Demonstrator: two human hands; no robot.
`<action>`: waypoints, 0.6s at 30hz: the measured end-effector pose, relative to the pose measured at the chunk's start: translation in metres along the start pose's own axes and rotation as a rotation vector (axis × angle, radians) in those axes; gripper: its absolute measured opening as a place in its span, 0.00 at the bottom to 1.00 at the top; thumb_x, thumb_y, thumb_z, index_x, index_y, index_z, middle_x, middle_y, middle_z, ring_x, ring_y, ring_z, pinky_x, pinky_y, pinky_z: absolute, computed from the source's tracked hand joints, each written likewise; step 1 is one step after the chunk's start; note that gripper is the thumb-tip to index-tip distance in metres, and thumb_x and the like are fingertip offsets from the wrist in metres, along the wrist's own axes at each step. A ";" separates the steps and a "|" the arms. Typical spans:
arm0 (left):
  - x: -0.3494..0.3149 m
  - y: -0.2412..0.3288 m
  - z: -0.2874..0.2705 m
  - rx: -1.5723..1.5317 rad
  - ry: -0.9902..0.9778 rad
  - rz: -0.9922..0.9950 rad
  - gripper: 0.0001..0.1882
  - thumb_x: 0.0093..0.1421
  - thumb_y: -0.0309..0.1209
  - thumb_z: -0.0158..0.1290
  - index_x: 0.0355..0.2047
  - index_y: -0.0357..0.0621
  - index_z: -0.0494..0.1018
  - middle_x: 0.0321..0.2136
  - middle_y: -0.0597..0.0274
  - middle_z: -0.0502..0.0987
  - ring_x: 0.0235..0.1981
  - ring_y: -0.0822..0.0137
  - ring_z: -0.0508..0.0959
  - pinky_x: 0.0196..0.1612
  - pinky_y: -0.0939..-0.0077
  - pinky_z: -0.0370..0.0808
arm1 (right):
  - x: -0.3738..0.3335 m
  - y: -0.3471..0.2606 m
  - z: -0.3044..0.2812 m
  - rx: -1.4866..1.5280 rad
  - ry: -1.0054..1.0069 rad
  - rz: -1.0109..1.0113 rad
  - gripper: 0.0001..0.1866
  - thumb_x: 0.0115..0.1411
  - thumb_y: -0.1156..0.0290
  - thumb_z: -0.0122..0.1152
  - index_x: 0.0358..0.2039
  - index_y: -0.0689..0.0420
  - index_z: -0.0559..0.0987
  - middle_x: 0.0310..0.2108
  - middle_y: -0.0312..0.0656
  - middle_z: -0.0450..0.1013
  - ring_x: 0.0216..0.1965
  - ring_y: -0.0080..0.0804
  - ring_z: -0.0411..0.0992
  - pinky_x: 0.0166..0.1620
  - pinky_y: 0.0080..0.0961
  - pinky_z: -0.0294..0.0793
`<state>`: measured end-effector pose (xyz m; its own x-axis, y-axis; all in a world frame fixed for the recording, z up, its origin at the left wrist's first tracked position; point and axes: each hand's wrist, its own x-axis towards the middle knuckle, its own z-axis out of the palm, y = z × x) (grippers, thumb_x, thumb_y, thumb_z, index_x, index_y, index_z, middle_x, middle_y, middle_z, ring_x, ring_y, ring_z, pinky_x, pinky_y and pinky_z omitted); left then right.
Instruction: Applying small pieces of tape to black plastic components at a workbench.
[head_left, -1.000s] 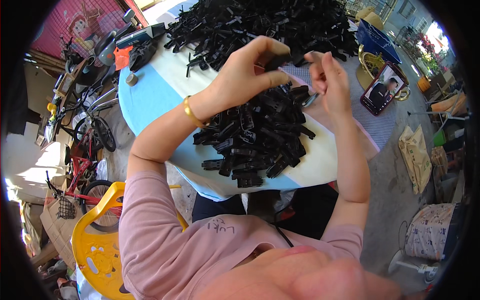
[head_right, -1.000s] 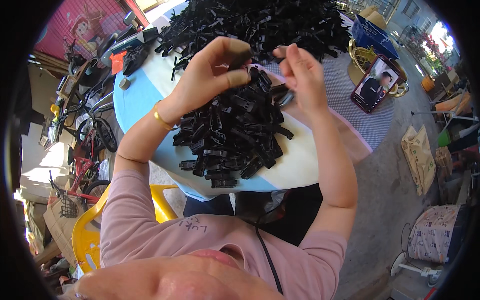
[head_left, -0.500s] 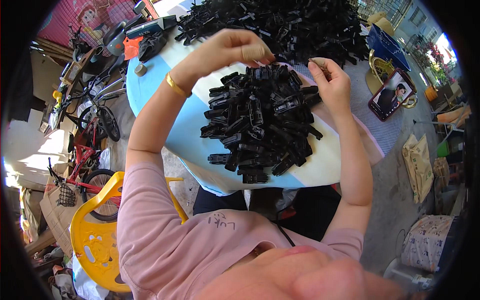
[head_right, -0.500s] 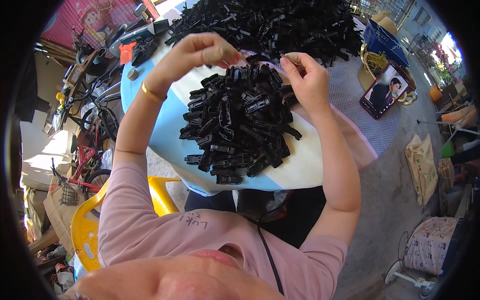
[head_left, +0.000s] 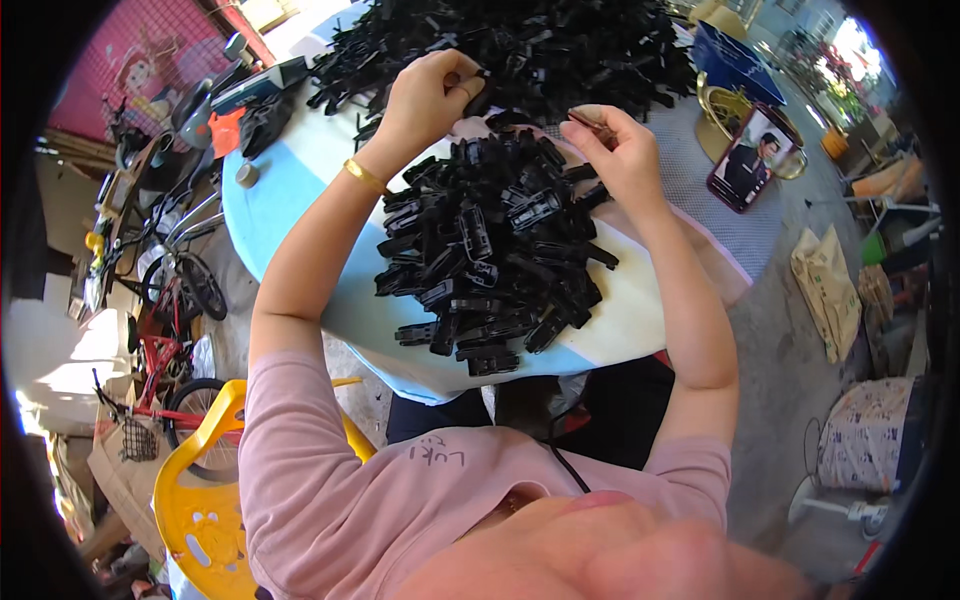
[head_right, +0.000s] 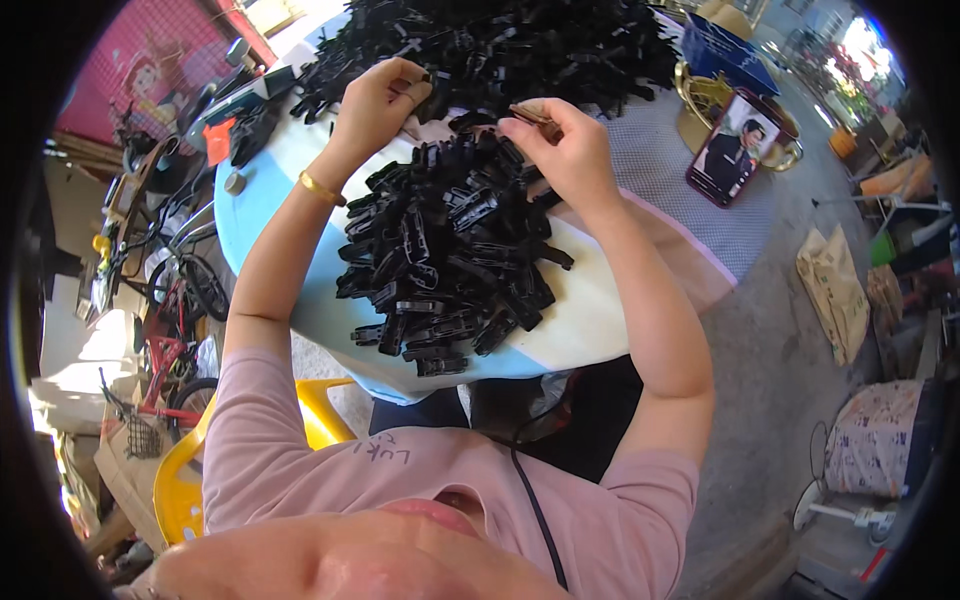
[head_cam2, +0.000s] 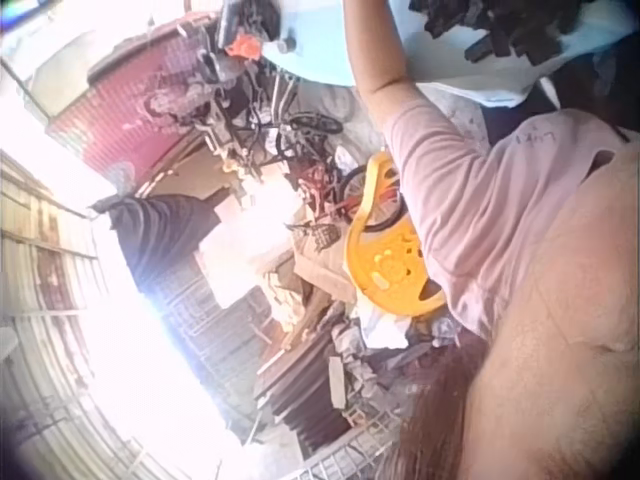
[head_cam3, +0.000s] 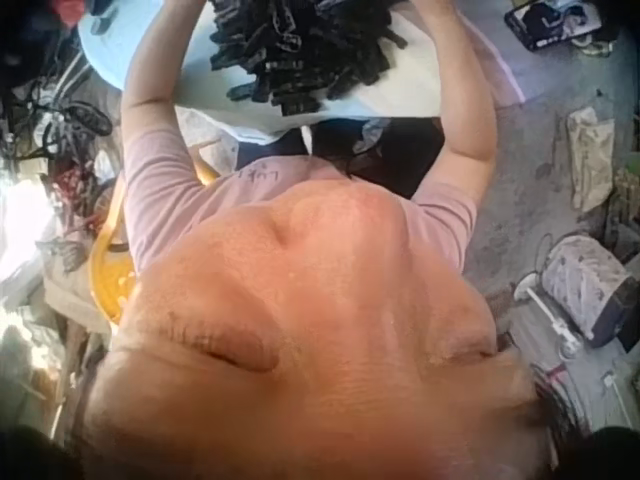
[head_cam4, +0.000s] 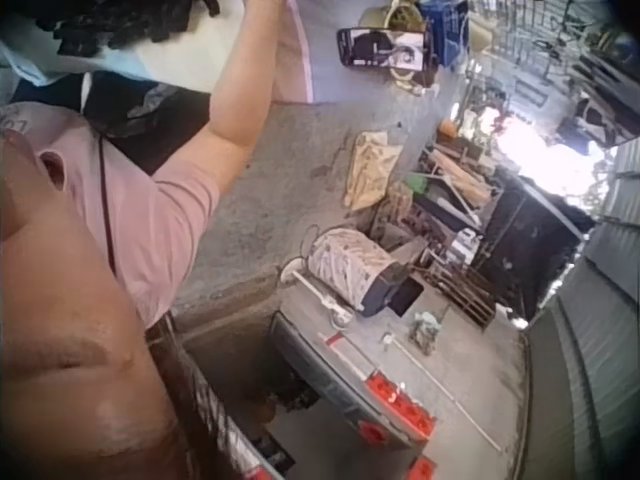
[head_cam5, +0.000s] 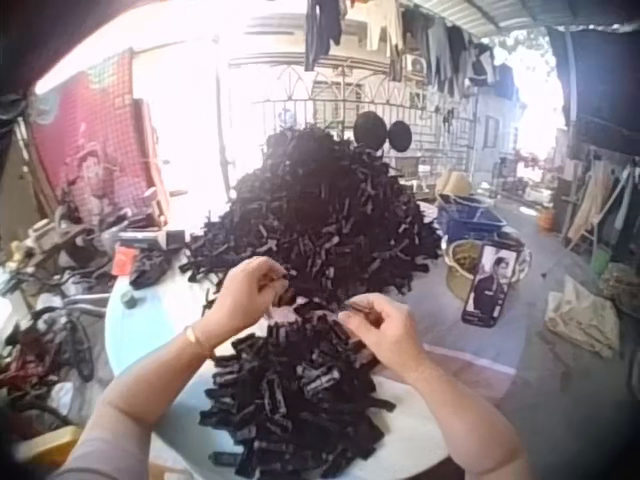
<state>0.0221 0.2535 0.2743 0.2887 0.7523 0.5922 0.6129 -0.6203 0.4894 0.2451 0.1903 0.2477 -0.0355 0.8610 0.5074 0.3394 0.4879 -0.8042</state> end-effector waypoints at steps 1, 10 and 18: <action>-0.001 0.010 0.000 -0.237 -0.054 -0.107 0.06 0.52 0.27 0.53 0.31 0.38 0.72 0.29 0.62 0.75 0.32 0.74 0.73 0.39 0.82 0.69 | 0.000 0.001 0.000 -0.006 0.005 0.003 0.12 0.51 0.68 0.63 0.33 0.61 0.77 0.25 0.32 0.72 0.27 0.14 0.67 0.31 0.11 0.67; -0.020 0.041 0.024 -0.808 -0.172 0.141 0.04 0.54 0.19 0.49 0.31 0.35 0.69 0.39 0.59 0.71 0.37 0.75 0.71 0.41 0.82 0.70 | -0.002 0.000 0.003 0.195 0.034 0.103 0.17 0.50 0.66 0.64 0.37 0.63 0.75 0.27 0.33 0.73 0.29 0.15 0.69 0.32 0.10 0.69; -0.026 0.050 0.016 -1.082 -0.402 -0.006 0.05 0.54 0.23 0.50 0.31 0.40 0.67 0.49 0.58 0.65 0.39 0.77 0.68 0.43 0.81 0.67 | -0.005 -0.013 0.005 0.515 -0.021 0.258 0.13 0.55 0.71 0.58 0.41 0.59 0.74 0.25 0.27 0.71 0.18 0.05 0.56 0.18 0.05 0.50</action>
<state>0.0570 0.2071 0.2732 0.6206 0.6514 0.4365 -0.2798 -0.3360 0.8993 0.2363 0.1807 0.2544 -0.0324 0.9616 0.2725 -0.1614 0.2640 -0.9509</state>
